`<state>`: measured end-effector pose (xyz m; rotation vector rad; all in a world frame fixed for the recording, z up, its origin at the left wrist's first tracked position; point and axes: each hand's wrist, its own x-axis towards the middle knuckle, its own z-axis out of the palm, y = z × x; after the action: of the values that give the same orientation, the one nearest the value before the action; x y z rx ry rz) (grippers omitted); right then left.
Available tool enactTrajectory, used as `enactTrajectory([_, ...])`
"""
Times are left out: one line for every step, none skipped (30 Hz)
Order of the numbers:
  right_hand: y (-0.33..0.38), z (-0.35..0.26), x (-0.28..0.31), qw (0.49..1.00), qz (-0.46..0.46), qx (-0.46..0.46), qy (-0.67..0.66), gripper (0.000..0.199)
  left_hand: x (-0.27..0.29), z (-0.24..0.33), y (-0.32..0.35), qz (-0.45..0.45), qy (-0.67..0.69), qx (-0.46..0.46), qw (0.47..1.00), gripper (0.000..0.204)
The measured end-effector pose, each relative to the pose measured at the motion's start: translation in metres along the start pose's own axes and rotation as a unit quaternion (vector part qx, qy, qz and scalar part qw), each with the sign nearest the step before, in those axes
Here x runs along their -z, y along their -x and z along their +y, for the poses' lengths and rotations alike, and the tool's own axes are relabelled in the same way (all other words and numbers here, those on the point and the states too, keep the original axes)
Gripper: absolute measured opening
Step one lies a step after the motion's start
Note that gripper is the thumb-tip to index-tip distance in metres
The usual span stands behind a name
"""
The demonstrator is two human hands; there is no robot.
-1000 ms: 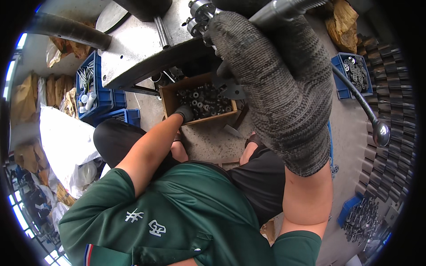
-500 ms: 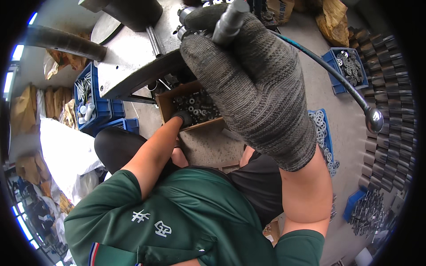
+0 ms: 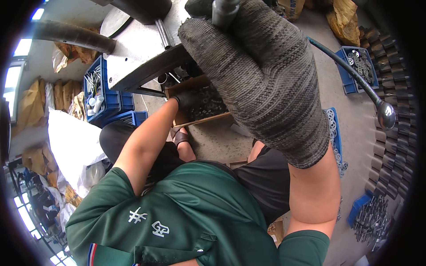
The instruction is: The person is assembling metal components (discs and rods) using a manual press machine in a factory setting.
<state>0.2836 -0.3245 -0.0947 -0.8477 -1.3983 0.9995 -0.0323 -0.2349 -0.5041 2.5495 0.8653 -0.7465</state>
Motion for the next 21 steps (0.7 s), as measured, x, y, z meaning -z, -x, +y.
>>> enactTrajectory([0.004,0.000,0.007,1.000,0.010,-0.005,0.010,0.031,0.025,0.011,-0.008,0.094,0.230,0.060,0.967,0.033])
enactTrajectory([0.007,-0.002,0.011,0.999,0.017,-0.003,0.031,0.031,0.041,0.015,-0.011,0.180,0.444,0.126,0.868,0.032])
enactTrajectory([0.007,-0.006,0.008,0.999,0.017,0.004,0.043,0.031,0.038,0.002,-0.012,0.183,0.442,0.132,0.868,0.032])
enactTrajectory([0.007,-0.004,-0.001,0.999,0.009,0.009,0.029,0.031,0.024,-0.022,-0.009,0.192,0.385,0.131,0.893,0.031])
enactTrajectory([0.008,-0.001,-0.011,0.999,0.022,0.031,-0.002,0.032,0.010,-0.037,-0.007,0.198,0.328,0.125,0.915,0.030])
enactTrajectory([0.010,0.000,-0.016,0.998,0.040,0.050,-0.025,0.032,0.001,-0.038,-0.009,0.199,0.328,0.126,0.915,0.030])
enactTrajectory([0.009,-0.002,-0.015,0.998,0.039,0.051,-0.025,0.032,-0.006,-0.037,-0.012,0.158,0.053,0.068,0.984,0.031])
enactTrajectory([0.007,-0.005,-0.015,0.999,0.017,-0.004,-0.036,0.032,-0.013,-0.037,-0.010,0.102,-0.226,0.007,0.969,0.031])
enactTrajectory([0.005,-0.005,-0.013,0.997,-0.005,-0.058,-0.049,0.033,-0.026,-0.038,-0.006,0.102,-0.227,0.011,0.968,0.031])
enactTrajectory([0.006,0.006,-0.012,0.997,-0.006,-0.055,-0.050,0.033,-0.039,-0.033,0.002,0.073,-0.199,-0.011,0.977,0.033])
enactTrajectory([0.008,0.029,-0.012,0.994,-0.013,-0.026,-0.105,0.032,-0.050,-0.031,0.010,0.043,-0.171,-0.031,0.984,0.036])
enactTrajectory([0.012,0.045,-0.007,0.989,-0.010,-0.004,-0.147,0.031,-0.040,-0.014,0.006,0.046,-0.169,-0.043,0.984,0.036])
enactTrajectory([0.014,0.038,0.003,0.991,0.002,-0.010,-0.131,0.031,-0.012,0.013,-0.003,-0.034,-0.048,0.027,0.998,0.038])
enactTrajectory([0.014,0.021,0.011,0.999,-0.015,-0.015,-0.033,0.030,0.008,0.028,-0.004,-0.120,0.069,0.107,0.985,0.040])
enactTrajectory([0.014,0.009,0.011,0.997,-0.039,-0.017,0.058,0.030,0.013,0.031,-0.003,-0.120,0.068,0.106,0.985,0.040])
enactTrajectory([0.018,0.004,0.004,0.997,-0.036,-0.020,0.061,0.030,0.014,0.034,-0.007,-0.150,0.062,0.122,0.979,0.041])
enactTrajectory([0.021,0.000,-0.005,0.999,0.017,-0.010,0.040,0.029,0.016,0.038,-0.016,-0.179,0.055,0.132,0.973,0.043])
enactTrajectory([0.020,-0.005,-0.015,0.998,0.061,0.007,0.011,0.028,-0.006,0.023,-0.022,-0.178,0.057,0.135,0.973,0.043])
enactTrajectory([0.014,-0.006,-0.023,0.999,0.046,0.016,-0.012,0.028,-0.053,-0.015,-0.011,-0.201,-0.020,0.082,0.976,0.040])
enactTrajectory([0.010,-0.003,-0.026,0.998,0.009,0.038,-0.040,0.027,-0.087,-0.042,-0.003,-0.224,-0.099,0.018,0.969,0.037])
enactTrajectory([0.010,0.002,-0.022,0.998,-0.015,0.050,-0.047,0.027,-0.100,-0.045,-0.016,-0.223,-0.100,0.011,0.970,0.037])
